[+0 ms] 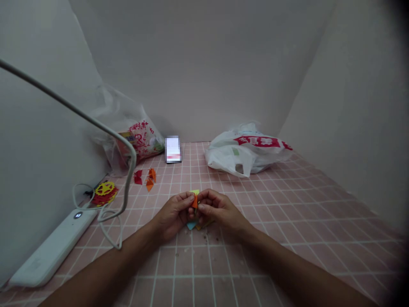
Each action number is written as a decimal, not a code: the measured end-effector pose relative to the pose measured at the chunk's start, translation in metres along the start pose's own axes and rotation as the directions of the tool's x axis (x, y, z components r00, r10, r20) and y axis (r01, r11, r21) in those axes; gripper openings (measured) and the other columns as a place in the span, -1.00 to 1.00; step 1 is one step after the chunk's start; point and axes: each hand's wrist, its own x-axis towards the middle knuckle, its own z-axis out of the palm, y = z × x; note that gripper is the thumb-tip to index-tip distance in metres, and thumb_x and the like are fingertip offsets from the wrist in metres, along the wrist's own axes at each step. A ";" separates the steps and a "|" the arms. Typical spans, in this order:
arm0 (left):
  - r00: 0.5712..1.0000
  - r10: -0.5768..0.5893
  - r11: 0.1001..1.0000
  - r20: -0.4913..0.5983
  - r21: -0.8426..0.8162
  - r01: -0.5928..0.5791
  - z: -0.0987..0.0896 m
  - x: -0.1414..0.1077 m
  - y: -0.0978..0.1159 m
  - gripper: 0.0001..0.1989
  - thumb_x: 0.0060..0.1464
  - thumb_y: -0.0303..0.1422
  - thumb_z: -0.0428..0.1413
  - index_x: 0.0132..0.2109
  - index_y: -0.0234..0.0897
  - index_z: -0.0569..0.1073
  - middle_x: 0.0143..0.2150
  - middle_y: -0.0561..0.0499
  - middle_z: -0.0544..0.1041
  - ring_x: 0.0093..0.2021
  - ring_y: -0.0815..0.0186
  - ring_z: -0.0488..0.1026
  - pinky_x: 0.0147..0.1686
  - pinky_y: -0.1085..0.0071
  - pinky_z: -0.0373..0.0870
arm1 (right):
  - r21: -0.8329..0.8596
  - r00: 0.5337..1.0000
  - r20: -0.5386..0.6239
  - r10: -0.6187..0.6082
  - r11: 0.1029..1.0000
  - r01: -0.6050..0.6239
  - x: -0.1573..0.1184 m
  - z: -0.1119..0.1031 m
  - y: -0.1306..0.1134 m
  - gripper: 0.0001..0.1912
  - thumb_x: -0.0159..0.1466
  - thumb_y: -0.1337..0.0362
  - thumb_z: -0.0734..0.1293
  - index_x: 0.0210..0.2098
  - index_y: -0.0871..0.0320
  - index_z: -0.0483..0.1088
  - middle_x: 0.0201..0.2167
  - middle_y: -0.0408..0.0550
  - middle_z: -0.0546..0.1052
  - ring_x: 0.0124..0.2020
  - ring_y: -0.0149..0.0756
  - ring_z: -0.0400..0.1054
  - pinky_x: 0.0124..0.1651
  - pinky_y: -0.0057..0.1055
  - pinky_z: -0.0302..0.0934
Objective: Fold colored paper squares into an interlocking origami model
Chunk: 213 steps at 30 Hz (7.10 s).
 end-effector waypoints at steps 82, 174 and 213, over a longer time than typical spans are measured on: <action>0.998 -0.057 0.851 -0.017 0.522 0.058 0.002 -0.003 0.005 -0.84 -0.14 -0.33 0.24 -0.46 -0.34 0.45 -0.58 0.11 0.42 -0.58 0.49 0.27 -0.53 0.51 0.12 | -0.462 0.999 -0.041 -0.024 0.887 0.002 -0.004 -0.003 -0.008 -0.68 0.22 0.06 0.34 -0.47 0.14 0.25 -0.56 -0.19 0.33 -0.52 -0.41 0.21 -0.46 -0.48 0.09; 0.997 0.066 0.998 -0.045 -0.002 -0.066 0.015 -0.008 -0.018 -0.68 0.05 -0.21 0.24 -0.45 -0.34 0.35 -0.58 0.13 0.31 -0.60 0.50 0.24 -0.53 0.51 0.17 | -0.013 0.995 -0.074 -0.064 0.998 0.063 -0.004 0.009 0.002 -0.79 0.27 0.13 0.36 -0.29 0.14 0.33 -0.50 -0.15 0.55 -0.56 -0.39 0.46 -0.53 -0.53 0.22; 0.963 0.203 0.932 -0.180 0.337 -0.133 0.011 -0.008 -0.017 -0.62 0.09 -0.05 0.14 -0.42 -0.28 0.30 -0.59 0.17 0.30 -0.62 0.49 0.20 -0.57 0.52 0.12 | -0.023 0.996 -0.074 -0.041 0.999 0.040 -0.001 0.008 0.009 -0.83 0.18 0.23 0.37 -0.30 0.15 0.31 -0.59 -0.24 0.44 -0.65 -0.49 0.30 -0.58 -0.54 0.18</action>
